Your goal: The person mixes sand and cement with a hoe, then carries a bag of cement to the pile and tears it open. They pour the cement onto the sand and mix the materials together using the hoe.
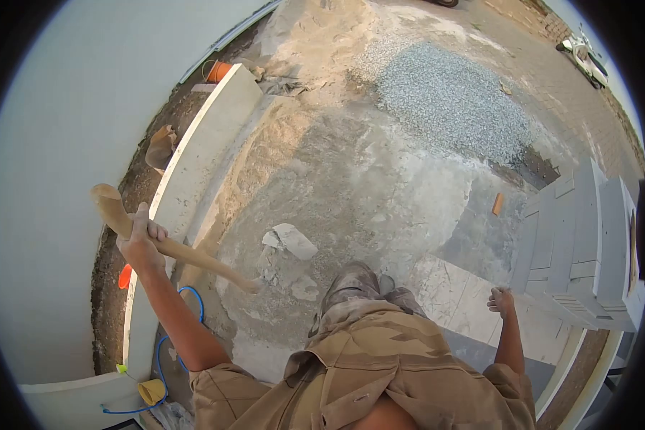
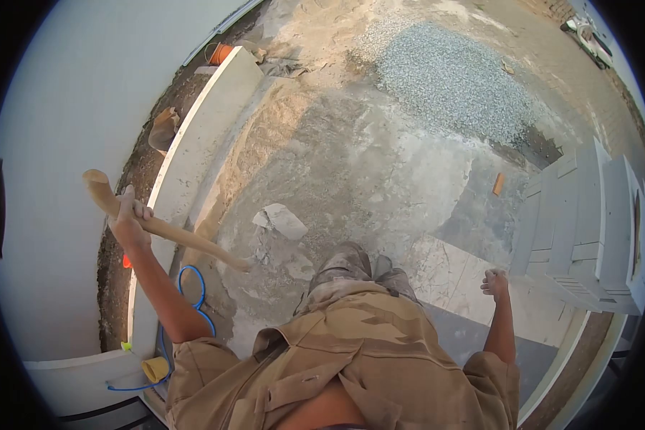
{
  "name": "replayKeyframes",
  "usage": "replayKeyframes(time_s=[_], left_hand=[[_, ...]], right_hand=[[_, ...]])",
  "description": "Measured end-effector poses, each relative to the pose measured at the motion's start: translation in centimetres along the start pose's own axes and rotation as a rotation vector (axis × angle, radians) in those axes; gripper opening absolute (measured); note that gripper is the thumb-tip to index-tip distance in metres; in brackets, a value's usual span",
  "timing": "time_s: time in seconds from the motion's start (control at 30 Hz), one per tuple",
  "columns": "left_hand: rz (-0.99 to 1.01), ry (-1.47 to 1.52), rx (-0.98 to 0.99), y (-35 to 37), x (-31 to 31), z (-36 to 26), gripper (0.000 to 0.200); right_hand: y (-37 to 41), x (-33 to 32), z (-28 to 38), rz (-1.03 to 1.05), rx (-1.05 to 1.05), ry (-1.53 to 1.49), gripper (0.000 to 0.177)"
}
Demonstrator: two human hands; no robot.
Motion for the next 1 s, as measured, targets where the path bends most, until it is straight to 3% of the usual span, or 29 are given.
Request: replayKeyframes(time_s=[0.13, 0.23, 0.37, 0.43, 0.47, 0.53, 0.73, 0.83, 0.93, 1.0], left_hand=[[-0.040, 0.014, 0.010, -4.8, 10.3, 4.4, 0.028], [-0.059, -0.047, -0.009, -8.0, 16.5, 8.9, 0.029], [-0.097, -0.177, -0.092, -13.2, 25.8, 15.5, 0.029], [-0.087, -0.197, -0.121, -14.8, 30.1, 18.2, 0.029], [-0.095, -0.220, -0.141, -15.7, 32.0, 19.6, 0.028], [-0.139, -0.218, -0.169, -18.1, 34.9, 21.7, 0.028], [-0.306, -0.091, -0.243, -28.2, 39.0, 23.9, 0.027], [-0.365, 0.051, -0.220, -34.7, 40.0, 25.4, 0.027], [-0.451, 0.129, -0.201, -41.5, 40.9, 27.9, 0.027], [-0.552, 0.139, -0.179, -44.3, 41.1, 29.7, 0.026]], right_hand=[[-8.5, 1.9, 26.6, 0.014, -0.396, 0.122, 0.025], [-7.1, 9.8, 46.3, 0.148, -0.742, 0.205, 0.035], [-4.1, 24.8, 62.8, 0.479, -1.044, 0.280, 0.043], [-1.5, 32.9, 67.8, 0.786, -1.164, 0.308, 0.066], [-0.6, 36.6, 69.7, 0.808, -1.311, 0.317, 0.077], [-1.0, 44.0, 71.7, 0.629, -1.555, 0.364, 0.080], [-3.7, 53.3, 82.3, 0.811, -1.273, 0.297, 0.044], [-5.1, 54.5, 90.1, 1.019, -1.370, 0.366, 0.028], [-8.0, 58.5, 96.6, 1.071, -1.515, 0.389, 0.021], [-9.5, 61.5, 98.4, 0.762, -1.683, 0.290, 0.021]])
Point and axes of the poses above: each hand's wrist, its own y-axis away from the middle knuckle, its own x-axis out of the palm, z = x × y, the point moved 4 cm from there along -y, towards the middle knuckle, and after that the axes turned 7 degrees about y, right-handed, at the moved point
